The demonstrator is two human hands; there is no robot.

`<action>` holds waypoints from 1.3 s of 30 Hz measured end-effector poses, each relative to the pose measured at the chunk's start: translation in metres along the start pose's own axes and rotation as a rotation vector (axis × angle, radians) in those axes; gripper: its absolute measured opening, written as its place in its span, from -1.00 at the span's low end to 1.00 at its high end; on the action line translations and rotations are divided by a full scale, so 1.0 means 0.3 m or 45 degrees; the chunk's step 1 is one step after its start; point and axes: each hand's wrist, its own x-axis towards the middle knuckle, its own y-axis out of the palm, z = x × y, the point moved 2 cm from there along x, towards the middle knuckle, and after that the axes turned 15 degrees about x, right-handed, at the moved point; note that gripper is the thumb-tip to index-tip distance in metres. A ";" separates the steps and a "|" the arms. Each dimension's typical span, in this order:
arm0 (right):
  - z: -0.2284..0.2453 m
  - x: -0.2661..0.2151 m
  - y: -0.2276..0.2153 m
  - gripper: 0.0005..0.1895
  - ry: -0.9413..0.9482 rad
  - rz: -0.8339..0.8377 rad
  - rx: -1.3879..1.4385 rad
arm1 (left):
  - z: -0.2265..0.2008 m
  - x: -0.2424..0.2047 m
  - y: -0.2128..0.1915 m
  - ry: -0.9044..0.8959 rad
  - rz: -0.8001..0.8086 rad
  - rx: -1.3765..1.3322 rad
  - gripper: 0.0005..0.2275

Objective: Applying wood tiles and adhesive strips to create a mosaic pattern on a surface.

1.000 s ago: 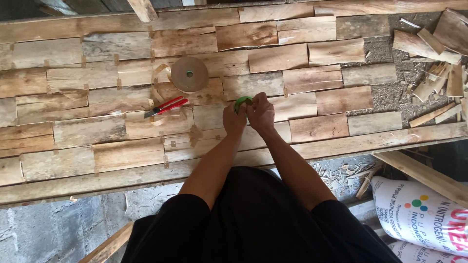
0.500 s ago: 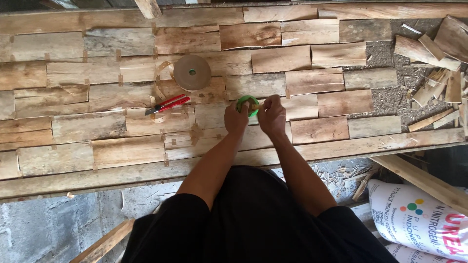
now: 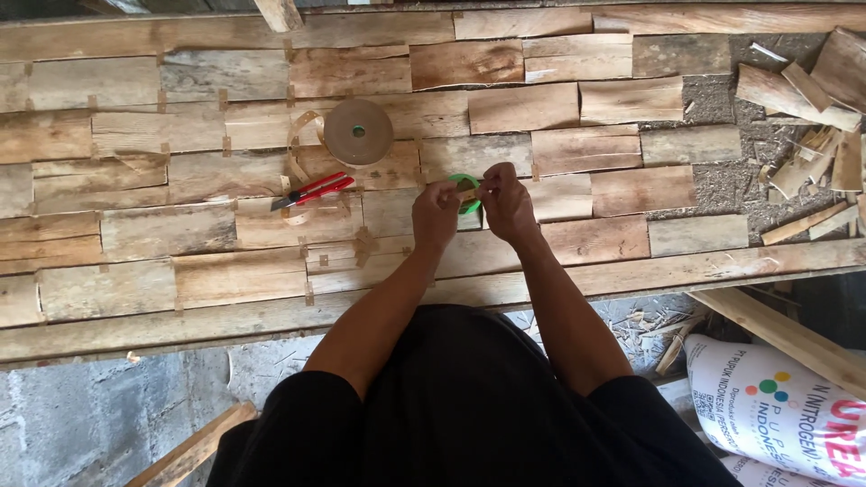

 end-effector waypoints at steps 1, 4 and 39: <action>0.001 0.001 0.004 -0.68 -0.002 0.002 0.001 | 0.001 -0.001 -0.001 0.000 -0.003 0.000 -0.75; 0.002 0.011 0.015 -0.68 0.019 -0.001 -0.061 | 0.004 0.003 -0.001 -0.031 -0.003 -0.021 -0.79; -0.252 0.029 0.117 -0.68 0.397 -0.310 -0.193 | -0.066 -0.018 0.011 -0.005 -0.085 0.460 -0.72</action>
